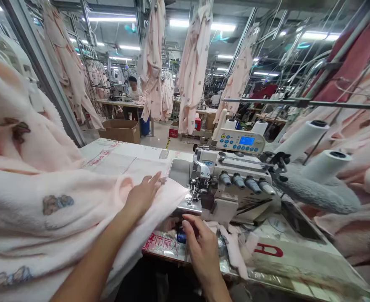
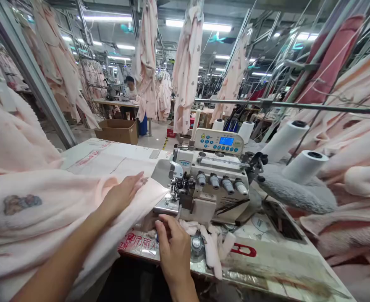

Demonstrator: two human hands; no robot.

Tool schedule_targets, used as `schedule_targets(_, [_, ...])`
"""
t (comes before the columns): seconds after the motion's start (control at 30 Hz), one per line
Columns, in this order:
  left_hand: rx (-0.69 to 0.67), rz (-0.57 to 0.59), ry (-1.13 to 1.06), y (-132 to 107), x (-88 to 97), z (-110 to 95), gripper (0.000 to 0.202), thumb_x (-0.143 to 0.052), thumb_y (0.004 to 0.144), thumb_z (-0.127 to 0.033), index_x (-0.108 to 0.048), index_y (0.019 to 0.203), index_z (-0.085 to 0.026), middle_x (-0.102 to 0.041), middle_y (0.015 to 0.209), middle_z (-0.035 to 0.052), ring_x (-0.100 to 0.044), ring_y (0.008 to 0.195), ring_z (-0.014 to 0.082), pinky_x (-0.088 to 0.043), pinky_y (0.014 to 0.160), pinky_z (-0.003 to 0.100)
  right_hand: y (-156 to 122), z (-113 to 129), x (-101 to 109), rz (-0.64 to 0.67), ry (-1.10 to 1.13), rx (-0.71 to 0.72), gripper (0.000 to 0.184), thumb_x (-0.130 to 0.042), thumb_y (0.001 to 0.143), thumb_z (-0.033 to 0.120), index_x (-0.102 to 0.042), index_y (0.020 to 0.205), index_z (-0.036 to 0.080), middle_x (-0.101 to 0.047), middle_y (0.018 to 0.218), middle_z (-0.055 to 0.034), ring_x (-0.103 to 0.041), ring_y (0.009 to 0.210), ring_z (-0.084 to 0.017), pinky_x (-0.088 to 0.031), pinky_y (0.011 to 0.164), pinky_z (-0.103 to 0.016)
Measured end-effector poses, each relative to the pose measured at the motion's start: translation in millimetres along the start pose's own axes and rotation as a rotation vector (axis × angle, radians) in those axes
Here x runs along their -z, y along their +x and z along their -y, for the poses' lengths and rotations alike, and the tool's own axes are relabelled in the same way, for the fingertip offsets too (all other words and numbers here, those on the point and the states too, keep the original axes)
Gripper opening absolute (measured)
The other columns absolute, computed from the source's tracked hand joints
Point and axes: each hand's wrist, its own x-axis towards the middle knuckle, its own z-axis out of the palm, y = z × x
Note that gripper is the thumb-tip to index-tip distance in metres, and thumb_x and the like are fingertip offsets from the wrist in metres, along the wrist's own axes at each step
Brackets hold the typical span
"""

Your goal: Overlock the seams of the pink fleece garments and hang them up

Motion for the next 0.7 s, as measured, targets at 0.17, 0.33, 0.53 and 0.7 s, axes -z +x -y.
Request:
schedule_targets(0.17, [-0.142,0.19,-0.223,-80.4,11.1,-15.9,0.035,-0.031,0.093,-0.037,-0.054,0.117,-0.026,-0.066,0.102,0.0039,-0.062,0.092,0.0209,-0.046,0.078,0.029,6.4,-9.7,-9.2,0.087,0.362,-0.256,0.041,-0.052,0.083,0.051,-0.062,0.064,0.017,-0.051,0.049,0.003,-0.046,0.042,-0.01,-0.035,0.041,-0.02])
schedule_targets(0.33, [-0.494,0.398,-0.263,-71.3,6.7,-62.0,0.034,-0.029,0.095,-0.035,-0.057,0.085,-0.019,-0.065,0.082,0.0026,-0.06,0.073,0.0172,-0.043,0.064,0.025,5.9,-22.9,3.9,-0.052,0.483,-0.383,0.042,-0.053,0.08,0.057,-0.061,0.071,0.016,-0.044,0.047,0.0058,-0.035,0.037,-0.008,-0.028,0.034,-0.019])
schedule_targets(0.53, [-0.571,0.277,-0.194,-70.3,5.5,-55.5,0.029,-0.038,0.093,-0.028,-0.053,0.117,-0.022,-0.064,0.102,0.0065,-0.06,0.093,0.0205,-0.047,0.079,0.031,-37.2,-62.0,44.7,0.014,-0.098,-0.068,0.043,-0.046,0.087,0.047,-0.06,0.118,0.019,-0.066,0.111,-0.0116,-0.06,0.102,-0.029,-0.045,0.09,-0.043])
schedule_targets(0.7, [-0.368,-0.198,-0.079,-126.2,55.1,31.6,0.038,-0.045,0.091,-0.022,-0.045,0.128,-0.027,-0.059,0.121,0.0035,-0.053,0.113,0.0165,-0.043,0.096,0.029,-69.3,-112.7,44.8,0.039,-0.643,0.292,0.072,-0.044,0.085,0.052,-0.027,0.145,0.016,-0.051,0.131,-0.0222,-0.051,0.114,-0.045,-0.033,0.09,-0.067])
